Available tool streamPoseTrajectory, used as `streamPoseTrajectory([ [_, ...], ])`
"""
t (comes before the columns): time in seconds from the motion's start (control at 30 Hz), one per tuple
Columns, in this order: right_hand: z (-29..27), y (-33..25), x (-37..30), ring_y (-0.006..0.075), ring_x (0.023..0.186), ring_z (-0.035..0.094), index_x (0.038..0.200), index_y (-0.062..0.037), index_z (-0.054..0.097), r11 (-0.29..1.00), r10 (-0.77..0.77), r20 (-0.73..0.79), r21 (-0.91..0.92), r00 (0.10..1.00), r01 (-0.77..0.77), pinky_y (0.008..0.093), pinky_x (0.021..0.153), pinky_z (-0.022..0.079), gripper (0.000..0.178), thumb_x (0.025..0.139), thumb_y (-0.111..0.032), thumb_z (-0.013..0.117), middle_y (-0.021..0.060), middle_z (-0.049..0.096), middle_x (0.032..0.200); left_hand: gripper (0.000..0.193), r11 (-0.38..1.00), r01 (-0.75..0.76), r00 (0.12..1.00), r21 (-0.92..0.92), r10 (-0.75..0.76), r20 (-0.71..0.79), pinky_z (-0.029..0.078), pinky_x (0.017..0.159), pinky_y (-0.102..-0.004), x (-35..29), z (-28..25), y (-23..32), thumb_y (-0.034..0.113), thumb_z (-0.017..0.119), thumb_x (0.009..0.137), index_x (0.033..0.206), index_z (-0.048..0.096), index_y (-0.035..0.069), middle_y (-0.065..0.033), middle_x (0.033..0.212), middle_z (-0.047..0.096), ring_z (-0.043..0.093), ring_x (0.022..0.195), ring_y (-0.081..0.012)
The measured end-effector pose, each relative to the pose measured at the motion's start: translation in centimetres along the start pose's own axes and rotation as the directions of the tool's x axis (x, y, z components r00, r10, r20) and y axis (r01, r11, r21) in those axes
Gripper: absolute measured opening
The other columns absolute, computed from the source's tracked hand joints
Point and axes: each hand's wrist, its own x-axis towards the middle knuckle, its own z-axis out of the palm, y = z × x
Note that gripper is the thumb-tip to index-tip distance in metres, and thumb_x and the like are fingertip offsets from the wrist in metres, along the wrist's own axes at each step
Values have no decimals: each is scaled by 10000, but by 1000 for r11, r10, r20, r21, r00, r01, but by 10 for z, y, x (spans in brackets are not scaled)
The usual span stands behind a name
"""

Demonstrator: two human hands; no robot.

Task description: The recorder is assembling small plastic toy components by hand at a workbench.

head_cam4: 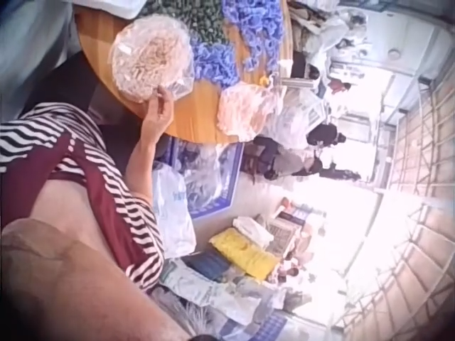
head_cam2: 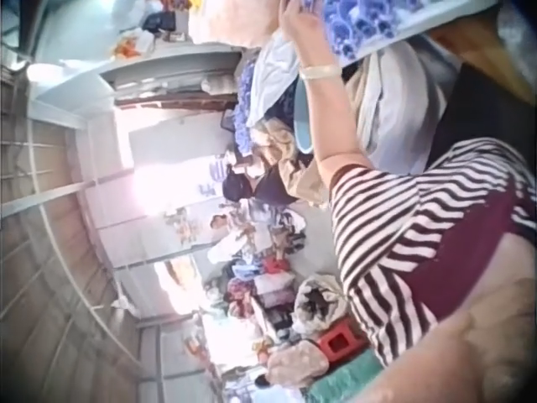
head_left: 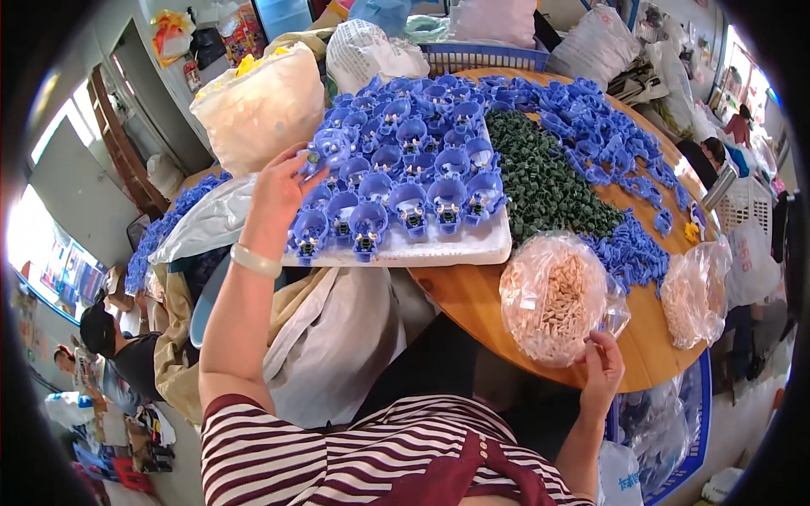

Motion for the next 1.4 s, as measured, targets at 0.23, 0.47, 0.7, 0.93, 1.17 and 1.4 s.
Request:
streamPoseTrajectory([
  [0.23, -6, 15, 13, 61, 657, 522, 1021, 10, 586, 994, 37, -38, 104, 999, -33, 183, 626, 430, 150, 879, -16, 544, 29, 582, 855, 341, 983, -80, 988, 167, 56, 141, 500, 895, -419, 78, 2, -34, 23, 520, 858, 1177, 464, -82, -143, 1108, 532, 552, 985, -224],
  [0.47, -8, 15, 8, 60, 617, 528, 1021, 8, 592, 989, 109, -55, 108, 993, -102, 182, 594, 440, 151, 877, -7, 545, 28, 583, 809, 476, 955, -109, 992, 275, 86, 93, 512, 736, -321, 122, 92, -85, 52, 644, 746, 1198, 510, -11, -113, 1066, 556, 566, 936, -189],
  [0.7, -8, 12, 8, 81, 635, 542, 1026, 27, 579, 991, 77, -3, 114, 997, -76, 181, 599, 441, 162, 869, 17, 544, 41, 572, 798, 356, 178, -606, 746, 775, 465, 477, 471, 746, -337, 134, 116, -130, 52, 648, 709, 1058, 582, 28, -119, 904, 605, 596, 834, -243],
  [0.93, -9, 13, 9, 76, 639, 539, 1021, 23, 579, 987, 74, 19, 140, 997, -76, 175, 600, 438, 160, 866, 32, 539, 40, 577, 806, 356, 2, -628, 734, 778, 332, 592, 465, 769, -371, 123, 118, -147, 43, 613, 747, 1096, 544, 41, -139, 971, 571, 577, 876, -312],
  [1.17, -16, 6, 10, 79, 614, 540, 1010, 25, 585, 979, 129, 40, 153, 991, -134, 181, 576, 439, 160, 854, 38, 550, 58, 600, 788, 281, 73, -658, 719, 750, 356, 596, 473, 772, -371, 125, 118, -127, 47, 555, 798, 1079, 563, 41, -144, 954, 599, 589, 878, -309],
  [1.4, -55, -38, 83, 91, 538, 514, 969, 15, 595, 986, 77, 47, -149, 996, -69, 206, 469, 409, 153, 861, -70, 530, 51, 571, 697, 228, 474, -509, 860, 719, 319, 399, 485, 708, -256, 135, 109, -94, 94, 580, 831, 1034, 616, -5, -98, 862, 669, 634, 793, -140],
])
